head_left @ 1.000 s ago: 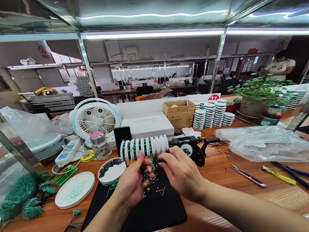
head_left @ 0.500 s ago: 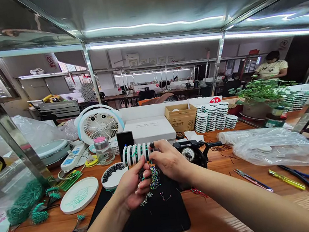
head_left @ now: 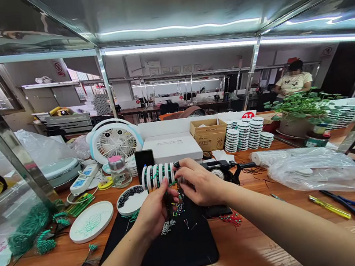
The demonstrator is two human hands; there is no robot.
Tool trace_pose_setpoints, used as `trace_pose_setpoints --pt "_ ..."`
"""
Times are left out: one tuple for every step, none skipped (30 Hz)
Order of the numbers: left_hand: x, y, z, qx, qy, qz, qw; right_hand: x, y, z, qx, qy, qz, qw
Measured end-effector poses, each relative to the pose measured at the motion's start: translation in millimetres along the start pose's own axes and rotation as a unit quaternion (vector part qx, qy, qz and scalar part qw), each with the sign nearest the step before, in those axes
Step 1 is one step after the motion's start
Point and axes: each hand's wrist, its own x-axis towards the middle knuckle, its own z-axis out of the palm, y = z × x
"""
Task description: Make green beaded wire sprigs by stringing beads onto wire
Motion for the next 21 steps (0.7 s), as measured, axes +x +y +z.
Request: trace_pose_setpoints --pt "-1 1 -0.2 0.002 -0.011 -0.003 1.0 2 -1 -1 0.008 0.003 0.013 1.0" --pt "-2 3 -0.8 0.002 -0.025 -0.01 1.0 3 -2 -1 0.012 0.006 0.024 1.0" --pt "-3 4 -1.8 0.001 -0.038 -0.018 0.999 5 -2 -1 0.012 0.009 0.031 0.999" --pt "-4 6 -3.2 -0.003 -0.049 -0.027 0.998 7 -3 -1 0.01 0.01 0.036 0.999" --pt "-4 7 -4.8 -0.009 -0.054 -0.037 0.998 9 -3 0 0.006 0.008 0.038 0.999" --pt "-5 8 -6.6 -0.012 -0.056 -0.044 0.997 10 -3 0 0.002 0.005 0.039 0.999" --pt "-5 8 -8.3 -0.01 -0.056 -0.051 0.997 12 -3 0 -0.001 0.002 0.041 0.999" --pt "-5 7 -9.8 -0.005 -0.055 -0.055 0.997 12 -3 0 -0.001 -0.002 0.041 0.999" --pt "-4 7 -10.9 0.001 -0.055 -0.059 0.997 13 -2 0 0.001 -0.006 0.041 0.999" --pt "-4 5 -11.7 0.005 -0.059 -0.061 0.996 14 -2 -1 0.005 -0.009 0.042 0.999" --pt "-3 4 -12.1 0.006 -0.065 -0.061 0.996 14 -1 -2 0.011 -0.011 0.044 0.999" --pt "-3 4 -12.3 0.003 -0.073 -0.06 0.995 15 0 -3 0.016 -0.014 0.046 0.999" --pt "-3 3 -12.3 -0.001 -0.082 -0.058 0.995 16 2 -4 0.022 -0.017 0.048 0.998" --pt "-3 3 -12.2 -0.003 -0.092 -0.052 0.994 18 3 -5 0.028 -0.02 0.05 0.998" --pt "-3 4 -12.0 -0.003 -0.101 -0.046 0.994 20 5 -6 0.032 -0.021 0.055 0.998" --pt "-4 5 -11.9 -0.001 -0.109 -0.041 0.993 22 6 -6 0.035 -0.022 0.062 0.997" --pt "-5 7 -11.9 0.002 -0.116 -0.036 0.993 24 8 -7 0.038 -0.021 0.071 0.996" --pt "-6 8 -11.8 0.006 -0.122 -0.033 0.992 27 11 -7 0.04 -0.023 0.082 0.996" --pt "-7 10 -11.8 0.01 -0.125 -0.032 0.992 30 13 -8 0.042 -0.029 0.092 0.994" --pt "-7 11 -11.8 0.013 -0.122 -0.033 0.992 33 16 -8 0.044 -0.041 0.1 0.993" --pt "-7 12 -11.8 0.017 -0.115 -0.035 0.993 36 19 -8 0.047 -0.059 0.106 0.991"
